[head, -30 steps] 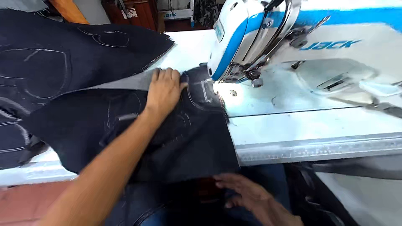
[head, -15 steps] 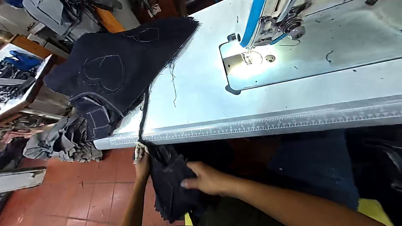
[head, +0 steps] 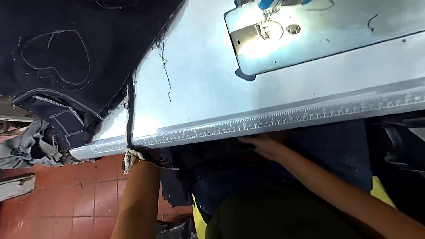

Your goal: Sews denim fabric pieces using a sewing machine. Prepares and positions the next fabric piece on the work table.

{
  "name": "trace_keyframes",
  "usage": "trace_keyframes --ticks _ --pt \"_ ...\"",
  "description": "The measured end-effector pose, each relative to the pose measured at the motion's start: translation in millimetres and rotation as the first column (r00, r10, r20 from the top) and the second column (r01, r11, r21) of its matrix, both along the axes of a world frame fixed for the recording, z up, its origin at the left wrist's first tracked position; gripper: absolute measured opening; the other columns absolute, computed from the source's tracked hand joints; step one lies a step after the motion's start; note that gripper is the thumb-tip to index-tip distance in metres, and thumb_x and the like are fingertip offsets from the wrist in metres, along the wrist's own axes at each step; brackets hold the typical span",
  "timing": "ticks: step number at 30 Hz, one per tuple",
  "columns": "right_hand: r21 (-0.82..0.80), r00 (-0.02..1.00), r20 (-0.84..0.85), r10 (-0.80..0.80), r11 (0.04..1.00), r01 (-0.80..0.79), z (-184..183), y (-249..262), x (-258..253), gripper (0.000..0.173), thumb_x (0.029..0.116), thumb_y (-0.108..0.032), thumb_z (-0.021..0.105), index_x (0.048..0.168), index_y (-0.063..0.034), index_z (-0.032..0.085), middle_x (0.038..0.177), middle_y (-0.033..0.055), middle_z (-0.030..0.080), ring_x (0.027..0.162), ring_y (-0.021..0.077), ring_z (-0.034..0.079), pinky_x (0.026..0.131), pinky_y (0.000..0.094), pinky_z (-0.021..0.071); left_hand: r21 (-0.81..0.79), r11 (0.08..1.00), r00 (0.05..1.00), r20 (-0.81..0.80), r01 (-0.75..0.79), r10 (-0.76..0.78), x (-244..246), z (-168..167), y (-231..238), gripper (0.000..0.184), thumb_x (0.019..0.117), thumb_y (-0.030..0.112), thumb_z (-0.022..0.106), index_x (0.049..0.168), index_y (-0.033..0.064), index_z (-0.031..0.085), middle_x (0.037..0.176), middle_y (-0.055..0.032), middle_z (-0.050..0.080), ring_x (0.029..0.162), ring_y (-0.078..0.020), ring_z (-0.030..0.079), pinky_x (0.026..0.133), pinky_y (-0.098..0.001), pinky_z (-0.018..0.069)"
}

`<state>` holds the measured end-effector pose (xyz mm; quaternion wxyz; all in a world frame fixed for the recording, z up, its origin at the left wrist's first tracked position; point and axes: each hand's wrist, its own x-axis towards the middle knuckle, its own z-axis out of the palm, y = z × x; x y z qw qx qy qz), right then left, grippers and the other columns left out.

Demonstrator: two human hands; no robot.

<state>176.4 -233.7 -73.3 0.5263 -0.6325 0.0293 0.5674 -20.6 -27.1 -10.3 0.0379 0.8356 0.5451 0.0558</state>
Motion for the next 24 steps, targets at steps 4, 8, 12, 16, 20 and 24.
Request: trace_keyframes --ticks 4,8,12,16,20,24 --pt "0.017 0.986 -0.045 -0.161 0.987 0.162 -2.1 10.9 4.6 0.011 0.0992 0.001 0.060 0.108 -0.0061 0.061 0.085 -0.0004 0.066 0.071 0.0046 0.061 0.064 0.0208 0.0517 -0.463 0.872 0.985 -0.137 -0.156 0.103 28.0 39.1 3.5 0.041 0.1080 0.009 0.048 0.138 -0.0187 0.049 0.144 -0.0352 0.051 0.141 -0.0383 0.047 0.119 -0.0410 0.0321" --pt "0.181 0.909 -0.390 -0.144 0.956 0.229 15.2 11.4 2.8 0.022 0.1058 -0.002 0.045 0.091 -0.0101 0.060 0.071 -0.0009 0.064 0.055 0.0020 0.053 0.051 0.0153 0.0440 -0.171 0.855 0.852 0.299 0.490 -0.429 -31.7 -56.7 -2.2 0.065 0.0935 0.051 0.063 0.121 -0.0082 0.067 0.118 -0.0262 0.070 0.118 -0.0353 0.065 0.108 -0.0522 0.0466" --pt "0.351 0.825 -0.556 -0.096 0.873 0.338 34.5 25.3 -13.6 0.022 0.1040 -0.003 0.047 0.098 -0.0100 0.066 0.088 0.0043 0.073 0.075 0.0101 0.070 0.069 0.0241 0.0594 0.456 0.762 0.778 0.208 0.459 -0.593 -14.1 -59.3 -73.0 0.040 0.0834 0.043 0.070 0.102 0.0081 0.071 0.107 -0.0154 0.074 0.108 -0.0345 0.067 0.101 -0.0550 0.0460" --pt "0.347 0.855 -0.500 -0.136 0.873 0.342 59.5 37.9 -27.0 0.019 0.0998 0.003 0.052 0.103 -0.0086 0.067 0.094 0.0054 0.075 0.085 0.0146 0.073 0.079 0.0307 0.0611 0.306 0.935 0.903 0.327 0.179 -0.280 -21.3 -45.6 -66.3 0.036 0.0630 0.015 0.074 0.090 -0.0067 0.065 0.099 -0.0275 0.069 0.095 -0.0489 0.067 0.083 -0.0645 0.0509" --pt "0.298 0.927 -0.344 -0.147 0.919 0.257 29.7 20.5 -14.6 0.017 0.0962 0.007 0.055 0.107 -0.0041 0.064 0.095 0.0078 0.073 0.089 0.0165 0.072 0.081 0.0336 0.0604 0.223 0.955 0.936 0.248 0.194 -0.248 -97.7 -66.2 -61.7 0.036 0.0721 0.023 0.071 0.091 -0.0078 0.068 0.093 -0.0240 0.070 0.089 -0.0446 0.069 0.078 -0.0622 0.0531" --pt "-0.003 0.993 -0.108 -0.053 0.999 0.053 -19.7 7.7 -18.5 0.035 0.0822 0.000 0.078 0.115 0.0018 0.066 0.105 0.0132 0.069 0.098 0.0213 0.065 0.086 0.0404 0.0540 0.193 0.950 0.965 0.039 0.247 -0.259 -123.0 -59.0 -76.0 0.018 0.0776 0.017 0.069 0.086 0.0005 0.071 0.084 -0.0145 0.072 0.076 -0.0348 0.072 0.064 -0.0551 0.0557"
